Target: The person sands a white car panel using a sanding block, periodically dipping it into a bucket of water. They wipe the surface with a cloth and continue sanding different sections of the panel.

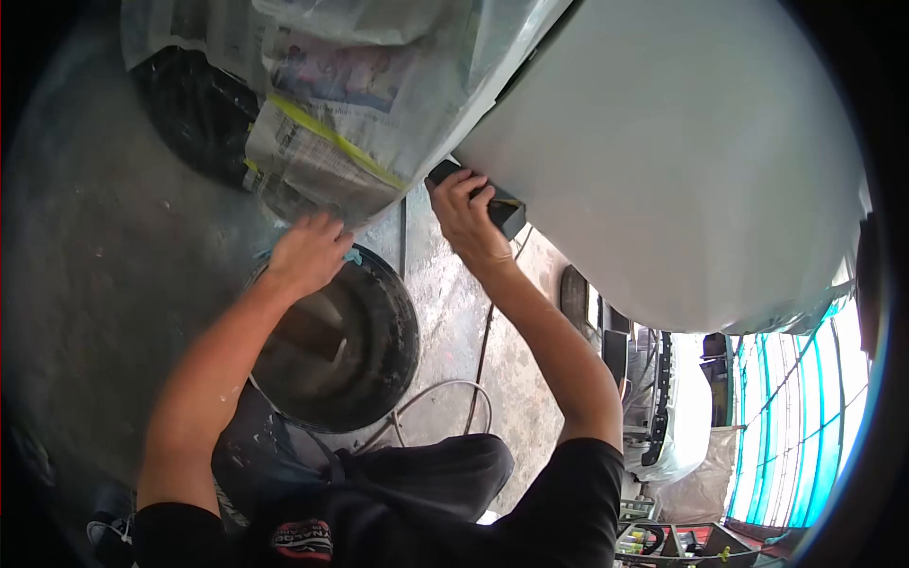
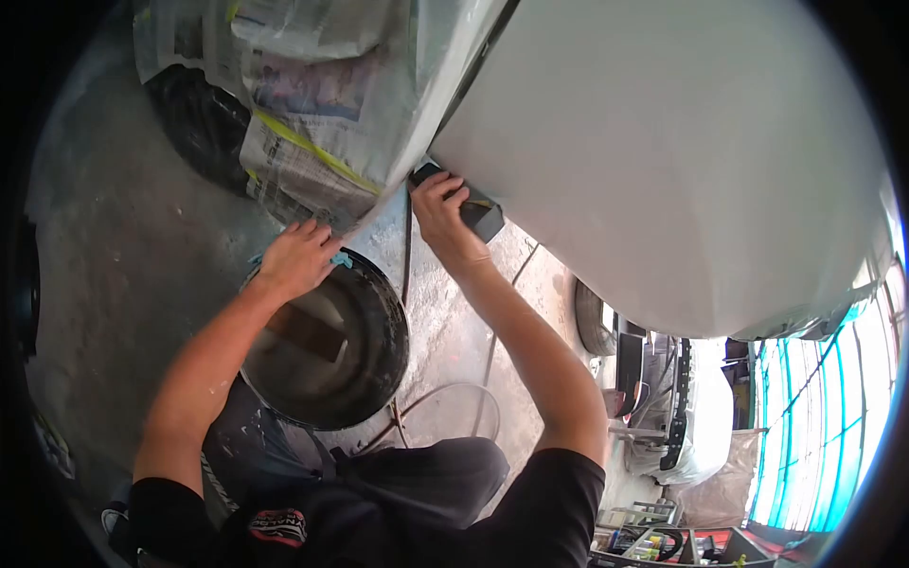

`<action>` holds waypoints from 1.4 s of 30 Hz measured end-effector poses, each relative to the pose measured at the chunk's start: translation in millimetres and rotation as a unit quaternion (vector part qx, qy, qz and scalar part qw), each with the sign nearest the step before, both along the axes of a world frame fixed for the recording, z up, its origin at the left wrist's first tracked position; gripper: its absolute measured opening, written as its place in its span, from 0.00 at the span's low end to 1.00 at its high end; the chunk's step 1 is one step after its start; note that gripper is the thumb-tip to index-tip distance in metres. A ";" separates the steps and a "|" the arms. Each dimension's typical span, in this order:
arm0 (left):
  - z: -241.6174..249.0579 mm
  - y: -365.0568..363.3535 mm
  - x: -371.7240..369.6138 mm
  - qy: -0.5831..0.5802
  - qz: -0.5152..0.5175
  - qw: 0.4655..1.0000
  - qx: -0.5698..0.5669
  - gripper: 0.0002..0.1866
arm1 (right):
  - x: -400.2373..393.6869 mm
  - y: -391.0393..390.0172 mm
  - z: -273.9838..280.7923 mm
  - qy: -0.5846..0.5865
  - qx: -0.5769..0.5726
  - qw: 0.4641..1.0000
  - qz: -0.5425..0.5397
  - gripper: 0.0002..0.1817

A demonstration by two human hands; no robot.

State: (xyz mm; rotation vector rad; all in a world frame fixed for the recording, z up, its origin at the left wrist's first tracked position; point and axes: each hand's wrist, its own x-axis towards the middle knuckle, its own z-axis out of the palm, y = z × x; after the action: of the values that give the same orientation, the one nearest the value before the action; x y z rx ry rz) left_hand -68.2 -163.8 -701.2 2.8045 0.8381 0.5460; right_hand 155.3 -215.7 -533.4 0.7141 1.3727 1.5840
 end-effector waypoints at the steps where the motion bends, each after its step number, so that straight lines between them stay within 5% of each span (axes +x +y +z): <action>1: -3.0 1.4 -1.6 -0.007 0.003 1.000 0.007 0.22 | 4.5 0.9 -1.2 0.064 -0.014 0.998 0.011 0.30; 5: -5.1 2.0 -1.3 -0.023 0.009 1.000 0.000 0.22 | 2.1 -18.5 57.9 0.207 -0.049 0.976 0.055 0.31; 6: -4.2 1.3 -1.0 -0.027 0.011 1.000 -0.005 0.22 | -1.4 -22.0 90.9 0.209 0.003 0.973 0.099 0.31; 8: -3.2 -2.5 1.3 -0.027 0.006 0.999 -0.018 0.21 | -14.6 -19.9 143.6 0.435 0.144 0.881 0.120 0.36; 9: -0.7 -2.4 0.5 -0.024 0.001 1.000 -0.020 0.21 | -1.3 -5.3 161.7 0.382 0.164 0.873 0.255 0.34; 12: 1.1 0.6 1.5 -0.034 0.001 0.999 -0.013 0.21 | 14.2 -1.9 114.1 0.403 0.209 0.846 0.279 0.30; 14: -4.1 -0.5 -0.3 -0.040 0.008 0.999 -0.004 0.22 | 33.0 -18.1 60.5 0.334 0.185 0.890 0.251 0.27; 17: -6.9 -2.9 0.5 -0.039 0.008 0.999 0.016 0.23 | 64.9 -48.5 16.8 0.337 0.102 0.921 0.164 0.34; 25: 12.4 -5.2 -0.4 -0.022 0.004 1.000 -0.006 0.22 | -4.9 4.3 80.4 0.439 0.238 0.817 0.289 0.36; 29: 8.3 -4.0 -0.5 -0.033 -0.001 0.999 0.033 0.22 | 62.4 -38.9 3.9 0.385 0.171 0.876 0.235 0.34; 32: 7.7 -2.7 2.2 -0.042 0.000 0.998 0.039 0.22 | 74.9 -47.5 1.9 0.387 0.124 0.888 0.214 0.35; 34: 6.4 -3.1 4.4 -0.035 0.002 0.999 0.038 0.22 | 42.1 -34.6 44.1 0.382 0.152 0.880 0.237 0.34; 36: 9.1 -4.9 4.7 -0.027 0.004 0.999 0.041 0.22 | -0.8 -4.5 85.8 0.448 0.250 0.809 0.287 0.34; 38: 9.5 -5.3 5.4 -0.027 0.006 0.999 0.044 0.22 | -4.3 -2.3 86.1 0.464 0.260 0.796 0.288 0.34; 42: 12.2 -4.9 2.0 -0.037 0.002 0.998 0.042 0.22 | 55.5 -27.4 5.4 0.425 0.221 0.831 0.283 0.37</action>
State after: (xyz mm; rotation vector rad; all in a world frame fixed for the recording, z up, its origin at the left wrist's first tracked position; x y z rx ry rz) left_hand -66.2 -168.7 -688.9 2.8393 0.8247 0.6971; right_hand 210.9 -243.1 -528.0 1.5326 1.9973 2.2232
